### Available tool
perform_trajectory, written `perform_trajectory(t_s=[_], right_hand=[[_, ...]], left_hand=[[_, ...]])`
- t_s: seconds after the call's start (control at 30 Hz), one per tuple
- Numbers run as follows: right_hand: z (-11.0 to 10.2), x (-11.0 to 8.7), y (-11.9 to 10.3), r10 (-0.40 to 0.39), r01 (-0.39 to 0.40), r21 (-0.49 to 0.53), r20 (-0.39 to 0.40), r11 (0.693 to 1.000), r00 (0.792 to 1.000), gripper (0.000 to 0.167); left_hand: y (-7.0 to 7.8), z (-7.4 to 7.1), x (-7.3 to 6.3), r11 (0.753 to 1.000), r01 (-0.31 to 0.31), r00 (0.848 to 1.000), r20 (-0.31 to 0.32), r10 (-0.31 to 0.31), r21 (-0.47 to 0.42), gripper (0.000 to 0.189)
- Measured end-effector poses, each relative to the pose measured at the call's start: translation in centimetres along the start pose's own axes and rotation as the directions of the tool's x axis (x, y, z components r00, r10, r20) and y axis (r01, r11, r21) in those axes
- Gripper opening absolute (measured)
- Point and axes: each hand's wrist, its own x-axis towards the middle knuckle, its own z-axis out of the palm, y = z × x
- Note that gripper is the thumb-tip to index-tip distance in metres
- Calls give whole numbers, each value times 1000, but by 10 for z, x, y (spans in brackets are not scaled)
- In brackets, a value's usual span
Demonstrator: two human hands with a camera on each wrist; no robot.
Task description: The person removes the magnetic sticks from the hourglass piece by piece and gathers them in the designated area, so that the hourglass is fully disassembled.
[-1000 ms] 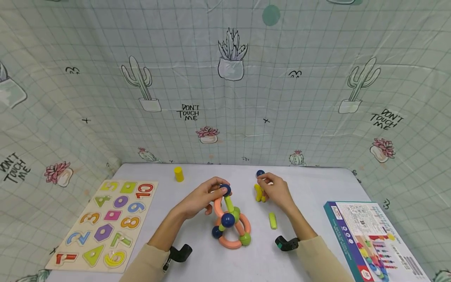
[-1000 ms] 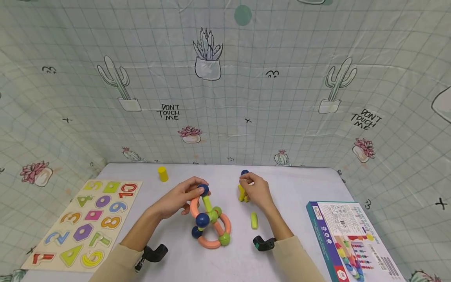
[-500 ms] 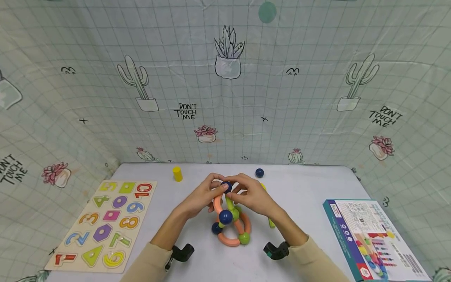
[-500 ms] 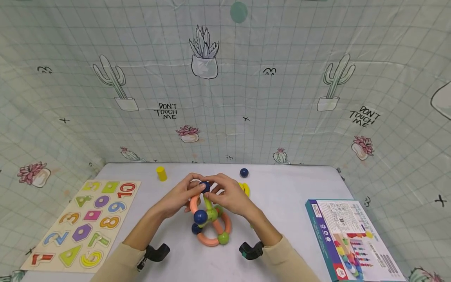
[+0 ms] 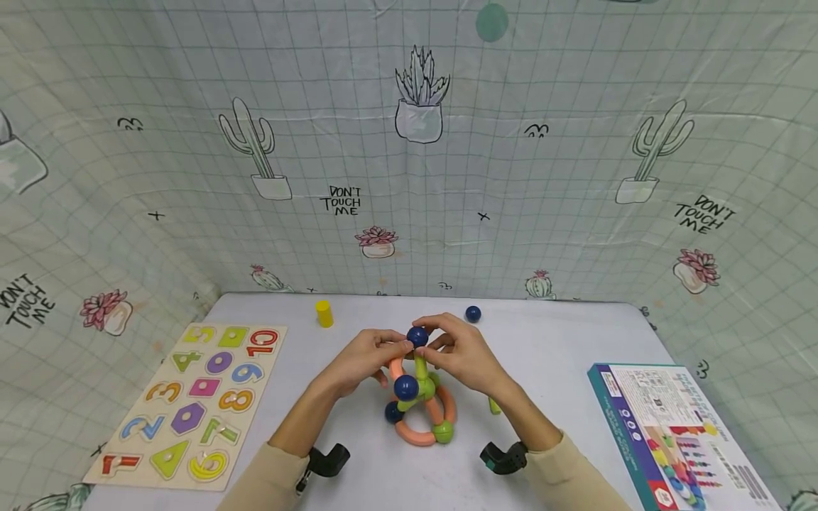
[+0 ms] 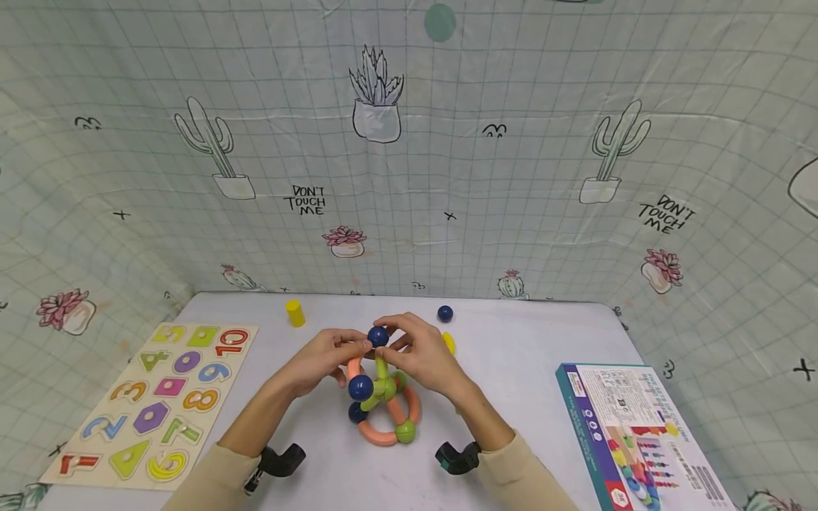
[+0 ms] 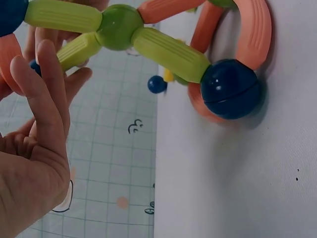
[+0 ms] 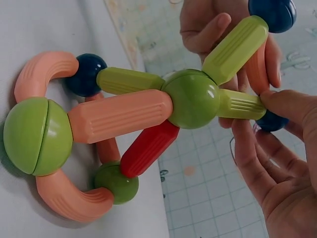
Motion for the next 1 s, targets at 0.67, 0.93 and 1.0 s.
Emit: perform_trajectory(t_s=[0.67,0.93,1.0], right_hand=[[1,-3,-3,-7,6,-27,-21,1000,1000,41],[3,-5,-5,-7,5,-56,-37,998,999,41],[4,-5,-6,-5,3,-61,-40,998,999,41]], left_hand=[[2,2,-3,1000,-28,1000,-6,28,9,37],[1,2,-4,999,-50,999,-2,50,16,35],[1,2,-4,999,-52,999,-3,52,17,35]])
